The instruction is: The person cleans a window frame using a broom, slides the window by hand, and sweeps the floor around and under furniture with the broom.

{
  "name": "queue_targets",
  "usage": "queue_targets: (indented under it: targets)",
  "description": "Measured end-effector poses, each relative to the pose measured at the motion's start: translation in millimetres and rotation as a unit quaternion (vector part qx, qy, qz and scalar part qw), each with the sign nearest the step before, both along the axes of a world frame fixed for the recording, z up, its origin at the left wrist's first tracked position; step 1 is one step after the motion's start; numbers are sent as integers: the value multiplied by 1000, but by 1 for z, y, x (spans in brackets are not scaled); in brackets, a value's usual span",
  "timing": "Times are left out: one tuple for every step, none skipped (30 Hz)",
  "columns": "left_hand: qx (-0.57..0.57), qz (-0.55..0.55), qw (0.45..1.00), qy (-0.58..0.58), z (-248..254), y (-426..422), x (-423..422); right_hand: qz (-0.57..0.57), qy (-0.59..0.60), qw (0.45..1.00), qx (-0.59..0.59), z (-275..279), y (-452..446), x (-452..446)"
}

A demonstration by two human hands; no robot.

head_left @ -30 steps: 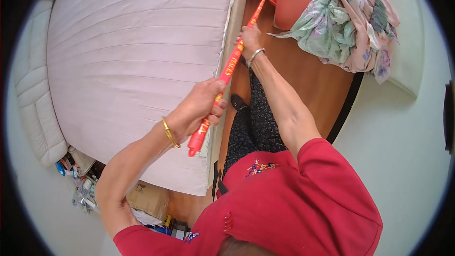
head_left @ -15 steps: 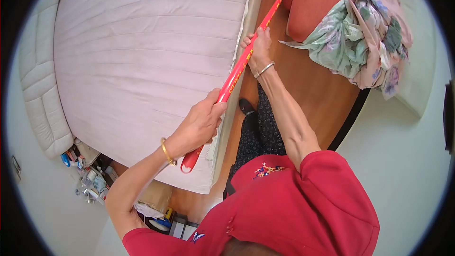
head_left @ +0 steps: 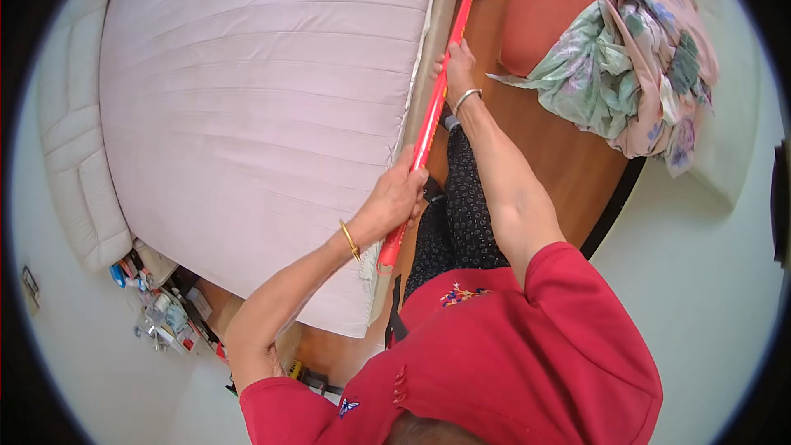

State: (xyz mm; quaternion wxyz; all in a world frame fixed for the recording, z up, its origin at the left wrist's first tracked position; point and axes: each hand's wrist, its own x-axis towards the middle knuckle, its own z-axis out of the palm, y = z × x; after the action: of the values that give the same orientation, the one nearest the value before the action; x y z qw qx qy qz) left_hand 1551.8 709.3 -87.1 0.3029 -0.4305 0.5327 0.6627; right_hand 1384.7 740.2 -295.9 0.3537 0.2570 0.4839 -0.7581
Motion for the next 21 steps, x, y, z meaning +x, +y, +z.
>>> queue_targets:
  targets:
    - [52, 45, 998, -13, -3, 5, 9, 6, 3, 1000, -4, -1, 3, 6]
    - [75, 62, 995, -34, 4, 6, 17, 19, 0, 999, 29, 7, 8, 18]
    - [73, 66, 995, -29, 13, 6, 27, 32, -2, 997, 64, 12, 16, 32]
    - [98, 79, 990, -56, 23, 7, 38, 37, 5, 997, 63, 17, 22, 46]
    - [124, 94, 984, -83, 32, 12, 49, 46, -25, 995, 81, 17, 29, 64]
    - [126, 103, 984, -79, 42, 20, 61, 56, -57, 992, 100, 25, 36, 80]
    - [100, 80, 988, -81, 50, 26, 71, 66, -50, 992, 98, 33, 42, 91]
    - [73, 60, 992, -82, 56, 30, 79, 53, -54, 994, 83, 43, 46, 97]
    - [74, 72, 991, -80, 55, 36, 90, 40, -63, 995, 71, 54, 49, 101]
    - [3, 8, 1000, -5, 48, 42, 102, 46, -46, 996, 65, 61, 50, 102]
    - [-70, -58, 993, 73, 42, 46, 107, 52, -44, 995, 66, 67, 49, 99]
    - [-131, -97, 983, 79, 38, 51, 109, 44, -35, 997, 47, 72, 49, 95]
    - [-128, -92, 985, 76, 34, 54, 109, 37, -30, 998, 29, 76, 49, 92]
    - [-126, -75, 985, 94, 39, 52, 99, 47, 2, 998, 29, 76, 47, 84]
    - [-124, -58, 984, 112, 39, 50, 90, 52, -2, 998, 31, 72, 45, 72]
    - [-125, -36, 982, 134, 25, 48, 83, 56, 21, 997, 42, 66, 41, 57]
    - [-124, -33, 983, 132, 13, 44, 74, 59, 45, 996, 50, 59, 37, 42]
    - [-120, -51, 977, 170, 0, 37, 64, 61, 44, 996, 50, 51, 34, 29]
    - [-116, -69, 969, 209, -13, 30, 52, 55, 47, 995, 68, 44, 31, 16]
    - [-116, -67, 969, 208, -28, 25, 39, 50, 50, 994, 86, 35, 29, 3]
    - [-114, -55, 973, 191, -43, 20, 27, 53, 48, 994, 87, 19, 29, -8]
